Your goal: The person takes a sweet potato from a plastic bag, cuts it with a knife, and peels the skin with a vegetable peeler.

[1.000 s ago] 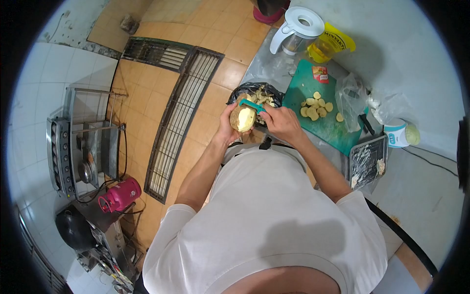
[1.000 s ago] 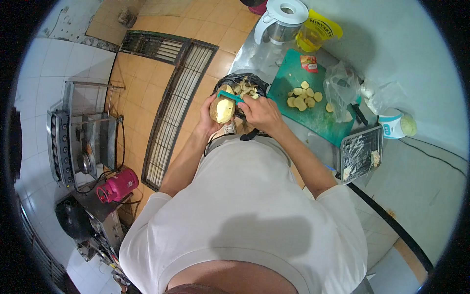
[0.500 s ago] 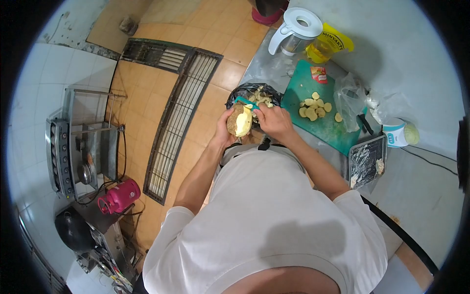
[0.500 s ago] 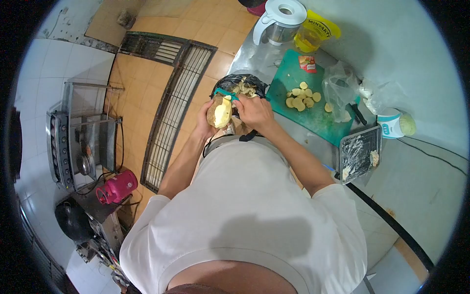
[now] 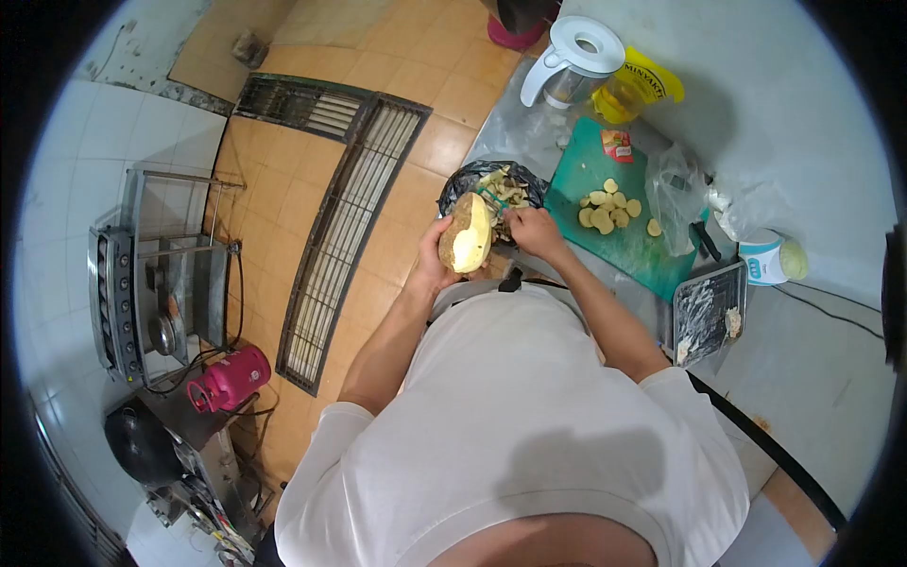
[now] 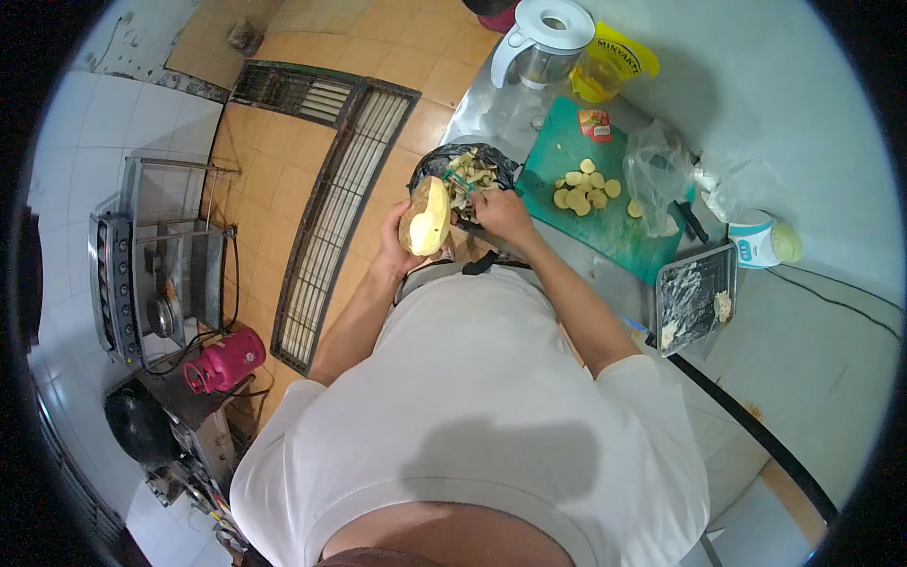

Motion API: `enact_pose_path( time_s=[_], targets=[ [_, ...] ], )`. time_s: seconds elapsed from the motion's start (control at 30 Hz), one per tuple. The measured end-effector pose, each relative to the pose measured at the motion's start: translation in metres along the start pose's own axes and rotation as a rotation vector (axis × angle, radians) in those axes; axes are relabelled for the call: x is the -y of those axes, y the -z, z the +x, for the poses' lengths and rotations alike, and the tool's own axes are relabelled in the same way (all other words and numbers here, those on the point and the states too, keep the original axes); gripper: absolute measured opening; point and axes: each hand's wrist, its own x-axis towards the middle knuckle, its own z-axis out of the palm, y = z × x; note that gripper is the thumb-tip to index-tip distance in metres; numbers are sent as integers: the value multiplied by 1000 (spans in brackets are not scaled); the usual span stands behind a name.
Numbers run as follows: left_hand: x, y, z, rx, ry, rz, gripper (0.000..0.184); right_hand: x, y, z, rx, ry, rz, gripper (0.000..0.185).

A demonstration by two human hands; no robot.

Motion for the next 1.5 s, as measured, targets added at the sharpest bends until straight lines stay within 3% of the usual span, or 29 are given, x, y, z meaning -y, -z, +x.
enact_pose_path(
  time_s=[0.13,0.23,0.3,0.43,0.53,0.73,0.83,1.13,1.23,1.37,1.5],
  targets=[
    [-5,2,-1,-11,-67,-61,61,7,26,-2,316,-166,261,40],
    [-6,-3,1,-92,-150,-56,59,30,37,-24,6,162,402,27],
    [-7,-2,10,-229,-190,-12,60,50,44,-38,-87,271,194,23],
    [-5,5,23,-300,-171,7,60,66,39,-48,-297,517,-117,25],
    [-4,7,28,-317,-148,6,58,72,38,-47,-193,420,-83,27],
    [-7,-12,22,-302,-123,-36,54,69,36,-44,-195,389,-67,28],
    [-7,-8,25,-324,-115,-57,51,65,26,-41,-324,438,-115,28],
    [-5,3,19,-321,-94,-3,53,67,17,-39,-234,288,-81,28],
    [8,-13,14,-293,-123,-6,50,41,13,-25,-329,329,-136,28],
    [14,-17,13,-246,-102,-35,48,25,5,-24,-222,202,-174,30],
    [5,-20,3,-238,-39,32,52,4,-11,-17,-253,242,-127,33]
  ],
)
